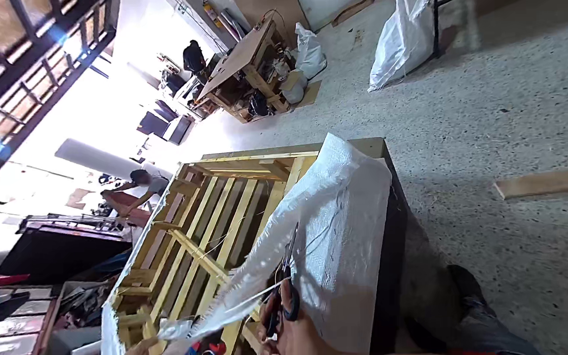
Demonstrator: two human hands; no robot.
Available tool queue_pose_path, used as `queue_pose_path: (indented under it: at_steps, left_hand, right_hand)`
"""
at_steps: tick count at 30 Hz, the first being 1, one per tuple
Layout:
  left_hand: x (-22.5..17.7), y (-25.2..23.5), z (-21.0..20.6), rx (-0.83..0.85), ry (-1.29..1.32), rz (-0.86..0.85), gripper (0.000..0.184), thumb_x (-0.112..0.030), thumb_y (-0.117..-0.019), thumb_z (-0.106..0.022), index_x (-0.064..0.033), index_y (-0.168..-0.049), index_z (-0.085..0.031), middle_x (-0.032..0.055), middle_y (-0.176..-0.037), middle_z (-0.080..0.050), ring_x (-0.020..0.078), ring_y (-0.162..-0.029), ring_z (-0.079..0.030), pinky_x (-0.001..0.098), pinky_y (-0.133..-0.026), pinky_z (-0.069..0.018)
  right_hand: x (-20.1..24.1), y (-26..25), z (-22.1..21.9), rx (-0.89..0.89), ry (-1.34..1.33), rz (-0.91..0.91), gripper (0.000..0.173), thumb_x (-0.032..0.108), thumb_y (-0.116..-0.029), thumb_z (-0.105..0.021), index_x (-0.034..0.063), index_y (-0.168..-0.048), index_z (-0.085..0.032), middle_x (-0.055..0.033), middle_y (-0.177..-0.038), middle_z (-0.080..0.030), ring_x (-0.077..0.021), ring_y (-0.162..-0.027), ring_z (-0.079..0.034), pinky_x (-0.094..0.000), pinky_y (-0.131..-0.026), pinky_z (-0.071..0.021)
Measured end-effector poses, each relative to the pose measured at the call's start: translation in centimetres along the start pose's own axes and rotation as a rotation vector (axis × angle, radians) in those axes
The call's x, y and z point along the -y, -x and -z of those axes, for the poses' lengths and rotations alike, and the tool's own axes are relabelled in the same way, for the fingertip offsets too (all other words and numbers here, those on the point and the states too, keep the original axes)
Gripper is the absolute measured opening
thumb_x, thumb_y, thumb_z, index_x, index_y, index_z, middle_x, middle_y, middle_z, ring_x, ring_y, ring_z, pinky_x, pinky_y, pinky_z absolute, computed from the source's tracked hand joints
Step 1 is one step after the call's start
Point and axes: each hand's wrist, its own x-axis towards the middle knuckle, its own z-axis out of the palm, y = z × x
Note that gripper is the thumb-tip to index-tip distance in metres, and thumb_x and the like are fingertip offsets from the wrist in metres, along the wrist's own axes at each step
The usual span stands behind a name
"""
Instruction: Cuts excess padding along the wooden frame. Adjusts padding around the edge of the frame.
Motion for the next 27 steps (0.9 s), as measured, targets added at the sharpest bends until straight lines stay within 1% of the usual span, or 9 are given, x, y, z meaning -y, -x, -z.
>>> queue_pose_path:
  at_steps: [3,5,7,8,10,11,15,22,27]
  left_hand:
    - [-12.0,-1.4,0.4,-0.031,0.307,-0.404,0.074,-0.045,-0.0944,-0.068,-0.0066,-0.153,-0.044,0.0135,-0.154,-0.050,0.0290,-0.141,-0.050,0.0526,-0.114,-0.0454]
    - [-22.4,-2.5,-1.4,0.050,0.360,-0.510,0.090,-0.059,-0.0875,-0.071,-0.0135,-0.158,-0.038,0.0063,-0.158,-0.047,0.0236,-0.145,-0.046,0.0513,-0.117,-0.0422]
    - [-28.6,-4.1,-4.0,0.162,0.300,-0.519,0.076,-0.056,-0.0882,-0.072,-0.0156,-0.149,-0.052,0.0032,-0.148,-0.057,0.0190,-0.137,-0.054,0.0494,-0.113,-0.0475]
    - [-30.1,-4.7,-5.3,0.172,0.320,-0.502,0.054,-0.049,-0.0926,-0.071,-0.0140,-0.133,-0.065,0.0028,-0.126,-0.070,0.0164,-0.117,-0.066,0.0458,-0.101,-0.0561]
    - [-31.5,-5.1,-7.0,0.055,0.442,-0.425,0.032,-0.034,-0.1025,-0.060,-0.0059,-0.096,-0.074,0.0062,-0.083,-0.072,0.0175,-0.078,-0.069,0.0439,-0.074,-0.0585]
    - [-31.8,-4.9,-7.4,-0.022,0.520,-0.394,0.033,-0.029,-0.1051,-0.055,-0.0043,-0.093,-0.074,0.0071,-0.078,-0.070,0.0183,-0.073,-0.069,0.0436,-0.071,-0.0594]
    - [-32.5,-3.1,-7.0,-0.206,0.691,-0.368,0.037,-0.027,-0.1070,-0.051,-0.0030,-0.090,-0.073,0.0089,-0.074,-0.070,0.0199,-0.066,-0.069,0.0408,-0.062,-0.0606]
    - [-34.3,-2.8,-4.7,-0.282,0.665,-0.398,0.047,-0.033,-0.1072,-0.049,-0.0052,-0.074,-0.068,0.0070,-0.062,-0.065,0.0177,-0.055,-0.064,0.0371,-0.052,-0.0559]
    - [-33.7,-3.1,-4.6,-0.300,0.641,-0.408,0.045,-0.032,-0.1058,-0.052,-0.0061,-0.073,-0.069,0.0059,-0.060,-0.064,0.0159,-0.052,-0.063,0.0353,-0.049,-0.0542]
  right_hand:
    - [0.4,0.7,0.1,0.008,-0.007,-0.014,0.060,0.066,-0.1050,-0.030,0.0125,-0.101,-0.056,-0.0018,-0.088,-0.061,-0.0133,-0.078,-0.061,-0.0302,-0.069,-0.0530]
    - [0.8,1.0,0.1,-0.009,-0.030,0.014,0.059,0.064,-0.1052,-0.033,0.0114,-0.101,-0.057,-0.0025,-0.087,-0.062,-0.0136,-0.076,-0.061,-0.0299,-0.068,-0.0534]
    - [1.8,0.4,0.0,0.001,-0.054,0.036,0.059,0.066,-0.1047,-0.032,0.0119,-0.099,-0.057,-0.0028,-0.087,-0.060,-0.0135,-0.074,-0.060,-0.0292,-0.066,-0.0533]
    - [2.8,-0.1,0.1,0.004,-0.064,0.030,0.061,0.067,-0.1043,-0.031,0.0122,-0.099,-0.057,-0.0032,-0.088,-0.060,-0.0139,-0.074,-0.060,-0.0294,-0.066,-0.0530]
    - [5.0,-1.0,0.3,-0.018,-0.084,-0.017,0.062,0.067,-0.1044,-0.030,0.0117,-0.099,-0.057,-0.0044,-0.088,-0.062,-0.0146,-0.073,-0.061,-0.0297,-0.066,-0.0537]
    - [5.8,-1.2,0.4,-0.031,-0.085,-0.032,0.060,0.064,-0.1059,-0.030,0.0111,-0.098,-0.056,-0.0040,-0.085,-0.060,-0.0141,-0.070,-0.060,-0.0291,-0.064,-0.0531]
    - [6.2,0.0,0.5,-0.071,-0.010,0.020,0.040,0.044,-0.1108,-0.038,0.0094,-0.097,-0.052,0.0003,-0.074,-0.053,-0.0089,-0.056,-0.051,-0.0246,-0.052,-0.0481]
    - [8.0,-2.4,0.0,-0.047,-0.087,0.027,0.054,0.060,-0.1071,-0.034,0.0106,-0.101,-0.056,-0.0032,-0.083,-0.059,-0.0125,-0.066,-0.057,-0.0273,-0.059,-0.0494]
    - [8.5,-1.8,-1.5,-0.080,-0.149,-0.030,0.049,0.052,-0.1101,-0.032,0.0088,-0.097,-0.050,-0.0030,-0.075,-0.055,-0.0112,-0.058,-0.054,-0.0248,-0.054,-0.0490]
